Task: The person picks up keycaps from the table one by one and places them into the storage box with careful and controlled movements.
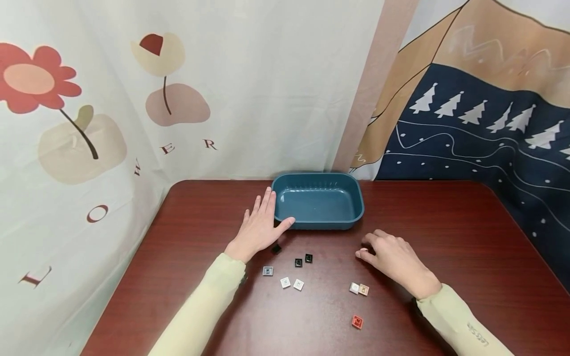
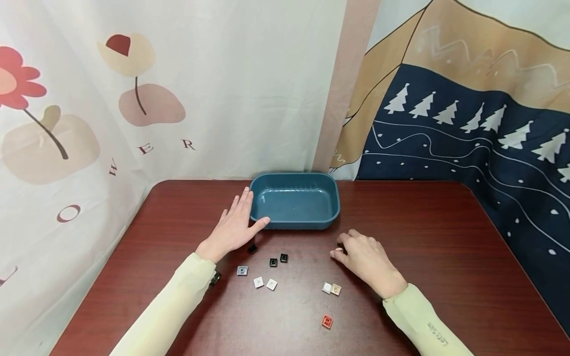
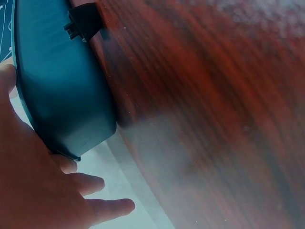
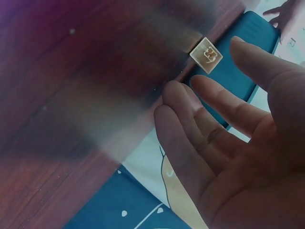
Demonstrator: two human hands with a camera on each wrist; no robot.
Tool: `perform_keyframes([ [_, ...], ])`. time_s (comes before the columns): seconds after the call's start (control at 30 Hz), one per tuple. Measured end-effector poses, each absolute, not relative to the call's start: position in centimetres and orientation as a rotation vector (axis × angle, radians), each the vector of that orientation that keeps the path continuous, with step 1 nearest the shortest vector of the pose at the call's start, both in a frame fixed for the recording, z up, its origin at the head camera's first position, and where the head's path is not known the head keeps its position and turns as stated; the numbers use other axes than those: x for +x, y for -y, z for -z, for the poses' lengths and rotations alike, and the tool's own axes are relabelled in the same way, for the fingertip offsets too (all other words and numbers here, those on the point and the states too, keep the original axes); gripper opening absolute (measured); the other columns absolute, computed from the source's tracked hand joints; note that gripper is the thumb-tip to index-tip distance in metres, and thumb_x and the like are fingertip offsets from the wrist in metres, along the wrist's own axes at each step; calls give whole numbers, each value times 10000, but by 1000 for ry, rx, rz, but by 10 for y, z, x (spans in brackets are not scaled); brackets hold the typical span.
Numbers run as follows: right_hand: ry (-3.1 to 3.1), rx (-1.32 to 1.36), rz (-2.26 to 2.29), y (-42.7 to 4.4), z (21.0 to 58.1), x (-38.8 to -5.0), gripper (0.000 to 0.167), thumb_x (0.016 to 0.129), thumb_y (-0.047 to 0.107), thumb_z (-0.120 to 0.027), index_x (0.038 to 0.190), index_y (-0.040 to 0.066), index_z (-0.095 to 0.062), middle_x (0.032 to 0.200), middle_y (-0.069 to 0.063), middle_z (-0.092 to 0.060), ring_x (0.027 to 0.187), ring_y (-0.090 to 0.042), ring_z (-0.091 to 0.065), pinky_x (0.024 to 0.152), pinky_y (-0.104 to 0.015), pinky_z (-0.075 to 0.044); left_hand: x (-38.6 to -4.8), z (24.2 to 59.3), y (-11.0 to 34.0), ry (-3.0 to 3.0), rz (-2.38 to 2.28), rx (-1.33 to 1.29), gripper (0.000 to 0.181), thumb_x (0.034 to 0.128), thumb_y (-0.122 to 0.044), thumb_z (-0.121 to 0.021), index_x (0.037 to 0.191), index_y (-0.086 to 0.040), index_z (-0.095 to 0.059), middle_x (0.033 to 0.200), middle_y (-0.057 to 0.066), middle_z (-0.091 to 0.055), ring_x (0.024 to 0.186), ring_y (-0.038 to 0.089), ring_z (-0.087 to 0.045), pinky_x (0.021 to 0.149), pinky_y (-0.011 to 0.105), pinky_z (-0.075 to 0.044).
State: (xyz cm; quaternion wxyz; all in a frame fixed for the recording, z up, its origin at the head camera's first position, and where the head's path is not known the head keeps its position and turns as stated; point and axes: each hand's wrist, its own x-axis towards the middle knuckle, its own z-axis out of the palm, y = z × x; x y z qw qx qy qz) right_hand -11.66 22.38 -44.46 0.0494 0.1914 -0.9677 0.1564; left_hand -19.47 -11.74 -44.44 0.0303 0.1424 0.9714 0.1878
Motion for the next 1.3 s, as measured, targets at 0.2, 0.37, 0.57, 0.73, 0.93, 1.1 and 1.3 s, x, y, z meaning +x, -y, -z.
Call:
perform_keyframes([
  [0.2,2958,587,-466,-223,445,-115,172,856,236,-856,929,122,-750,850,17,-638,683,-125,-606,597,-364,-514,-195,446,117,-2987,-583,435,1030,974,-779,-378,1669,-78,-84,1744,64,-5,1582,375,-103,1178,689,-207],
  [0.37,2949,632,-454,-223,446,-115,123,858,177,-850,888,155,-733,795,61,-596,653,-101,-565,574,-339,-496,-196,446,117,-2987,-578,436,1034,971,-785,-373,1670,-81,-82,1745,66,-11,1580,382,-110,1179,686,-208],
  [0.57,2904,718,-451,-224,446,-117,134,858,69,-826,870,141,-715,786,51,-587,681,-99,-570,605,-332,-523,-196,445,118,-2980,-595,436,1025,980,-769,-387,1668,-75,-76,1744,63,3,1577,394,-112,1177,689,-212],
  [0.73,2884,754,-453,-224,445,-118,108,866,18,-793,904,96,-729,828,16,-630,720,-130,-610,647,-354,-555,-196,445,119,-2977,-598,433,1023,982,-766,-388,1668,-74,-73,1744,62,9,1577,395,-108,1177,687,-214],
  [0.93,2898,692,-507,-227,441,-118,98,885,33,-783,963,82,-749,895,4,-666,757,-128,-620,690,-362,-570,-195,446,120,-2970,-605,423,1027,979,-769,-387,1669,-79,-67,1744,61,16,1579,391,-100,1175,691,-213],
  [1.1,2856,637,-559,-227,433,-119,129,921,63,-761,1049,55,-758,977,-37,-701,825,-168,-671,738,-404,-594,-195,447,119,-2972,-608,428,1032,975,-783,-373,1670,-83,-68,1745,56,13,1579,390,-104,1178,686,-214],
  [1.3,2695,605,-630,-224,426,-124,179,922,91,-770,1095,48,-756,1018,-61,-716,875,-224,-707,735,-449,-600,-195,445,118,-2969,-593,436,1029,978,-777,-376,1670,-85,-61,1742,34,43,1581,383,-99,1187,672,-208],
])
